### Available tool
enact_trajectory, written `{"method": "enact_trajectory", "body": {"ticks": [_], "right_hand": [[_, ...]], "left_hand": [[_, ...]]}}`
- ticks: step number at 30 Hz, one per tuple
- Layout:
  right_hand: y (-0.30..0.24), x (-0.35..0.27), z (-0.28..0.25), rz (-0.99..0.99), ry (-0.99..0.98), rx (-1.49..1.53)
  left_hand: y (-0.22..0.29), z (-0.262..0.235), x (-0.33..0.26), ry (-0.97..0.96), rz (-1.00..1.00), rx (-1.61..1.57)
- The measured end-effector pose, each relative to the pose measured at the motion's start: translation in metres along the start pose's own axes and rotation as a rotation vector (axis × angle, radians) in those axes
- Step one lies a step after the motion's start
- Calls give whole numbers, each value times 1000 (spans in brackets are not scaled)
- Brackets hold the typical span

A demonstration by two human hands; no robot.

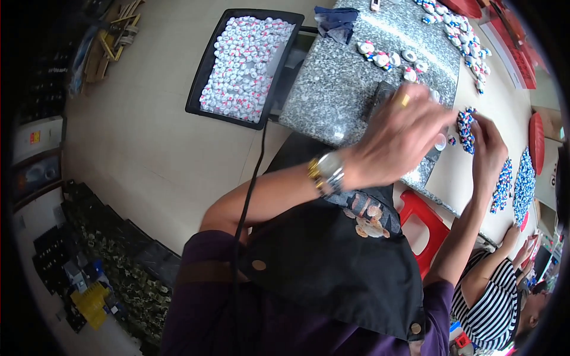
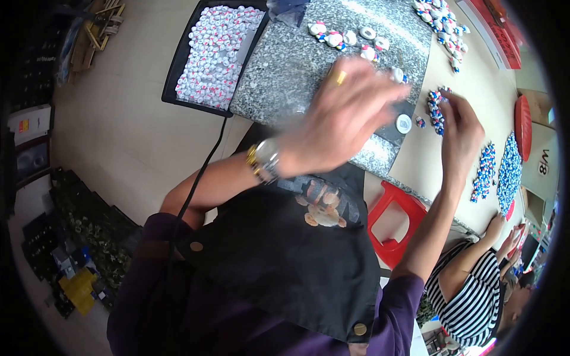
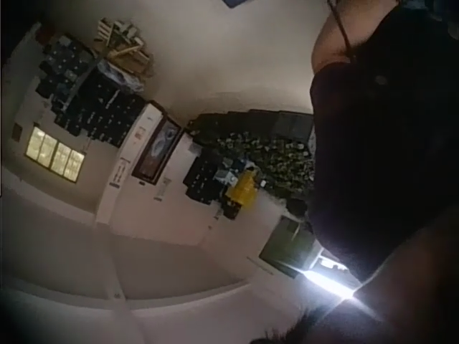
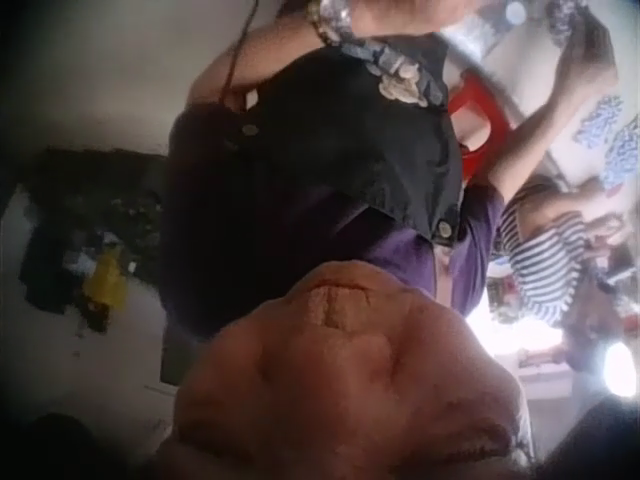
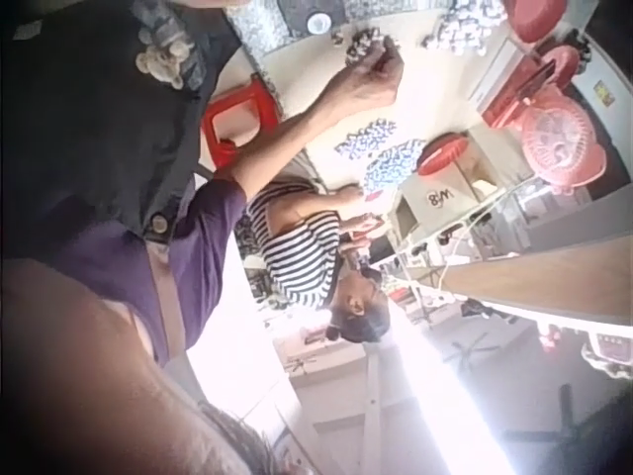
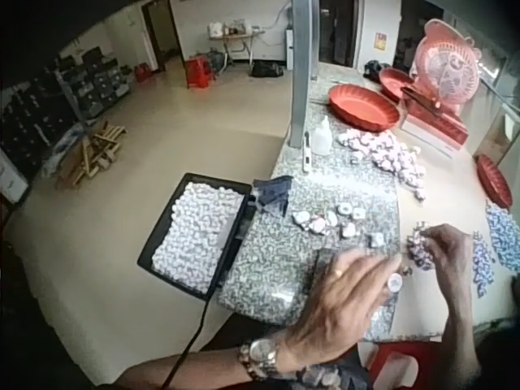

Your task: The person assembles small plastic toy parts by hand, attaching blue or pink components to white cat-shaped bases.

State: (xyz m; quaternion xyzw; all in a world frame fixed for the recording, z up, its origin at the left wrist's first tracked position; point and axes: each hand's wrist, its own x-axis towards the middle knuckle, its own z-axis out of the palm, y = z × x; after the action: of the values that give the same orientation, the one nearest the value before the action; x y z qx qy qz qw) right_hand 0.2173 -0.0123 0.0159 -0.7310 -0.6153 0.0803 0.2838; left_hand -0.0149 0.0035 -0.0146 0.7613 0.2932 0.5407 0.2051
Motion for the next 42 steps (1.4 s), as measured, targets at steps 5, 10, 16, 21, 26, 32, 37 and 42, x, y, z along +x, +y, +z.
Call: {"method": "enact_trajectory", "body": {"ticks": [5, 10, 16, 21, 26, 32, 37, 42], "right_hand": [[29, -62, -26, 261, 44, 88], [22, -67, -9, 330, 21, 128], [9, -67, 4, 294, 101, 96], [-5, -47, 25, 87, 21, -31], [0, -58, 16, 133, 3, -187], [19, -67, 28, 238, 119, 125], [24, -70, 33, 268, 186, 409], [27, -71, 34, 280, 242, 436]], "left_hand": [[-13, -80, -127, -360, -37, -308], [-32, -186, -204, -786, -813, -117], [-179, -240, -289, -251, -910, 167], [-300, -210, -264, -203, -608, 752], [-329, -141, -218, -522, -1196, 941], [-324, -144, -223, -323, -1305, 871], [-326, -144, -228, -372, -1261, 868], [-328, -130, -212, -264, -1303, 875]]}}
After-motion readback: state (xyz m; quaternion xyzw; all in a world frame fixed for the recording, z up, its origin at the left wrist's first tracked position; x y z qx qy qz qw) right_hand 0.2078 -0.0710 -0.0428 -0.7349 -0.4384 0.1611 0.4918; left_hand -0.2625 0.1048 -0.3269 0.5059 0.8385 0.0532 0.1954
